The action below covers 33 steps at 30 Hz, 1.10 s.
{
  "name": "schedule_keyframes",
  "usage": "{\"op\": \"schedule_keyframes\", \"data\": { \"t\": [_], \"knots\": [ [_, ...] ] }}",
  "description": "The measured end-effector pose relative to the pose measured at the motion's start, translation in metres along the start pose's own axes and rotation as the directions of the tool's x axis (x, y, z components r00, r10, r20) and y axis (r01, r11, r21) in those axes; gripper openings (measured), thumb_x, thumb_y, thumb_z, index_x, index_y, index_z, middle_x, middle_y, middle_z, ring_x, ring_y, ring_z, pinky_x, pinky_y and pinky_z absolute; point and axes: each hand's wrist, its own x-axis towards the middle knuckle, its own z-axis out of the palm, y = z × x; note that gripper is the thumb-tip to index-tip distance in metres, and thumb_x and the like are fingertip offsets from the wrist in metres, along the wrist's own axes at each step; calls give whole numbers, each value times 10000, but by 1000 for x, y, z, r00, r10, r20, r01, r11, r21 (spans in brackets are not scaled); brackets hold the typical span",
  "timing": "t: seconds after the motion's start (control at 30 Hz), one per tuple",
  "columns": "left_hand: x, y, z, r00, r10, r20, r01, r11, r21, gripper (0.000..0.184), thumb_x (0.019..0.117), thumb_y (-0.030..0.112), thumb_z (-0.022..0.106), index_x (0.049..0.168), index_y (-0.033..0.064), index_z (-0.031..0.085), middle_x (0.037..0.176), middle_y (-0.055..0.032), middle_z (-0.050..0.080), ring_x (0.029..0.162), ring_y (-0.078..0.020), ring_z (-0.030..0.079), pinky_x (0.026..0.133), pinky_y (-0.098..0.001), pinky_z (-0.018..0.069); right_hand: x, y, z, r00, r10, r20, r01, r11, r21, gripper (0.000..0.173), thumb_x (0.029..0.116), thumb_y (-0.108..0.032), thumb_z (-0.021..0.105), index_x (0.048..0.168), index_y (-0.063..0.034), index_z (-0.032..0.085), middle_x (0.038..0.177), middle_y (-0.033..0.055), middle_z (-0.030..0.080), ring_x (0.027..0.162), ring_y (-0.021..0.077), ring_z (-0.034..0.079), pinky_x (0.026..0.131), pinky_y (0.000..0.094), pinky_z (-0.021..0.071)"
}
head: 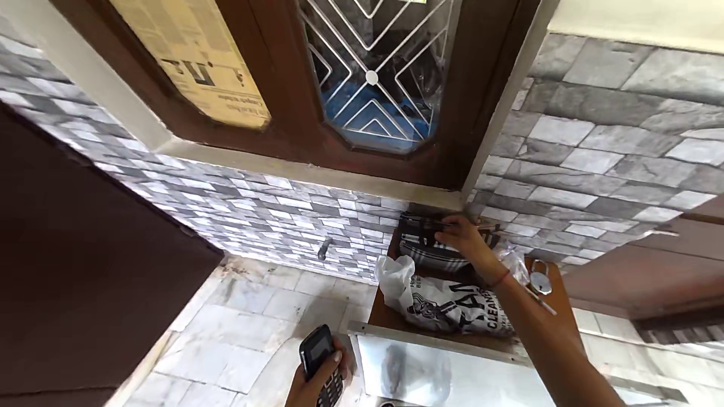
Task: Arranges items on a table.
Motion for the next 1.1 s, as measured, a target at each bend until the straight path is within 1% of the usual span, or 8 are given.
{"op": "schedule_keyframes", "data": {
  "t": [0.1, 0.23, 0.3, 0.43, 0.63, 0.77, 0.9, 1.1],
  "knots": [
    [17, 10, 11, 999, 31, -6, -31, 999, 39, 204, 935, 0, 424, 1035, 89, 578, 807, 79, 707, 698, -35, 674, 677, -201, 577, -33, 20, 11, 987, -145, 74, 150, 986, -68, 489, 937, -22, 661, 1387, 43, 482, 1054, 146, 714, 939, 206, 703, 860, 381, 578],
    [68, 30, 42, 993, 116, -6, -106, 925, 366, 256, 957, 92, 549, 1163, -59, 571, 907, -2, 651, 761, -40, 630, 727, -224, 547, -75, 55, 20, 951, -303, 54, 307, 918, -250, 330, 899, -57, 653, 1208, 59, 678, 1020, 169, 739, 891, 270, 711, 852, 463, 545],
    [105, 49, 66, 985, 156, 76, -172, 804, 569, 338, 983, 95, 603, 1242, -120, 570, 1001, -149, 658, 843, -155, 620, 802, -332, 528, -79, 63, 19, 981, -193, -5, 186, 949, -253, 404, 964, -148, 635, 1304, 69, 611, 1064, 169, 709, 828, 220, 685, 769, 372, 572],
    [168, 86, 132, 932, 132, 337, -360, 434, 826, 487, 962, 191, 730, 1344, -64, 569, 1192, -280, 661, 1114, -423, 642, 997, -581, 487, -61, 65, 14, 953, -1, -302, -91, 953, -288, 520, 1013, -164, 608, 1453, 76, 473, 906, 199, 703, 770, 314, 676, 765, 493, 549],
    [221, 102, 223, 797, -188, 574, -579, 28, 815, 623, 940, 279, 759, 1451, 29, 505, 1393, -222, 588, 1338, -417, 508, 1108, -603, 372, -45, 48, 13, 912, 272, -306, -376, 854, -360, 895, 993, -280, 669, 1634, -37, 93, 942, 207, 696, 874, 375, 685, 853, 540, 526],
    [243, 95, 250, 747, -361, 559, -587, 36, 808, 646, 956, 248, 743, 1484, 19, 449, 1375, -273, 581, 1296, -432, 559, 1080, -599, 424, -35, 42, 4, 888, 377, -262, -458, 761, -459, 992, 986, -330, 683, 1644, -104, -23, 1094, 224, 697, 1016, 393, 688, 925, 548, 511],
    [255, 97, 259, 703, -458, 545, -574, 88, 814, 600, 967, 212, 730, 1448, -39, 474, 1347, -281, 597, 1259, -423, 579, 1086, -578, 417, -23, 42, -13, 882, 426, -200, -463, 712, -527, 972, 991, -351, 672, 1652, -145, -11, 1148, 240, 689, 1088, 419, 667, 955, 565, 492],
    [250, 102, 262, 693, -496, 523, -560, 87, 824, 455, 1027, 140, 623, 1436, -24, 507, 1365, -238, 605, 1269, -380, 584, 1091, -551, 420, -44, 60, -17, 938, 232, -256, -338, 772, -538, 586, 1030, -308, 603, 1546, -98, 419, 1129, 236, 706, 1011, 436, 691, 891, 597, 514]
  ]
}}
